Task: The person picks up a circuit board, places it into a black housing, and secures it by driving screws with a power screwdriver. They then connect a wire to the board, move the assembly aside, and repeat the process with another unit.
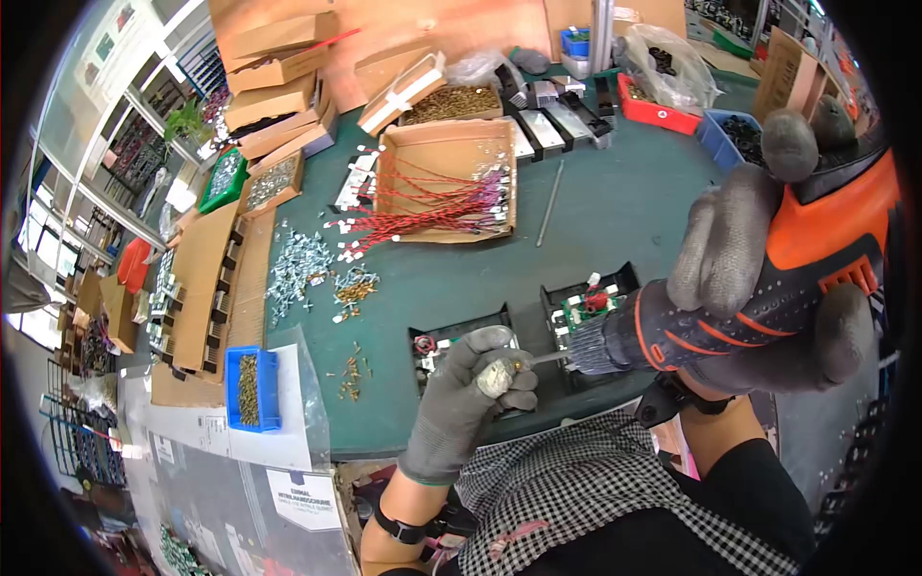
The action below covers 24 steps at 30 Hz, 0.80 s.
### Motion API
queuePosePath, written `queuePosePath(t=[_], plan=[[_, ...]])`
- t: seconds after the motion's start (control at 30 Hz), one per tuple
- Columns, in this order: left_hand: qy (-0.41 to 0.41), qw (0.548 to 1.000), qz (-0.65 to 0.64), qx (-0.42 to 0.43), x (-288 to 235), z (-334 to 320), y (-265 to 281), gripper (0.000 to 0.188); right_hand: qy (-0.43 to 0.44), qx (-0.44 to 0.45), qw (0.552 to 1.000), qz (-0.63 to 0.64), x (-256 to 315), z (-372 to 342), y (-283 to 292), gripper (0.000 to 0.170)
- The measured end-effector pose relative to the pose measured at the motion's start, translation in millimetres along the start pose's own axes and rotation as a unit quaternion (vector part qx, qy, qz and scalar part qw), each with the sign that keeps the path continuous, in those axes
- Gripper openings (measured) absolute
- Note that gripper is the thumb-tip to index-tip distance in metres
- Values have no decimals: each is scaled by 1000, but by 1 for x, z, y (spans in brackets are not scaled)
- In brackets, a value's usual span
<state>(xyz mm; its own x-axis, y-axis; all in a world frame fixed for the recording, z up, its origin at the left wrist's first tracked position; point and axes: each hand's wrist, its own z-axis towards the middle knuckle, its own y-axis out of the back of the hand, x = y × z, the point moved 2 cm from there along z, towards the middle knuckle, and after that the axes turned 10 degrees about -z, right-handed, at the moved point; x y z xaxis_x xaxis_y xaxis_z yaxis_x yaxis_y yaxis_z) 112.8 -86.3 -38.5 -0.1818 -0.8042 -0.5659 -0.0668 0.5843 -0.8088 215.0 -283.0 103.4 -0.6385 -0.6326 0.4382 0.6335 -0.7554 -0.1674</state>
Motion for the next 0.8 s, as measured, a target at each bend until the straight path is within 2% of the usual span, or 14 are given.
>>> queuePosePath(t=[0.13,0.5,0.57,0.6,0.7,0.8], plan=[[36,999,-17,0,18,9,-6,47,64,74,994,56,-6,5,16,83],[22,999,-26,-41,32,11,-12,50,28,1,999,41,-4,-13,18,89],[10,999,-23,-46,33,9,-12,48,33,15,998,55,-5,-13,23,90],[4,999,-21,-39,33,9,-12,46,31,59,995,74,-7,-11,33,91],[1,999,15,-35,29,5,-11,45,39,79,991,98,-14,-12,25,90],[17,999,22,-21,24,1,-16,47,1,60,993,105,-14,-11,18,86]])
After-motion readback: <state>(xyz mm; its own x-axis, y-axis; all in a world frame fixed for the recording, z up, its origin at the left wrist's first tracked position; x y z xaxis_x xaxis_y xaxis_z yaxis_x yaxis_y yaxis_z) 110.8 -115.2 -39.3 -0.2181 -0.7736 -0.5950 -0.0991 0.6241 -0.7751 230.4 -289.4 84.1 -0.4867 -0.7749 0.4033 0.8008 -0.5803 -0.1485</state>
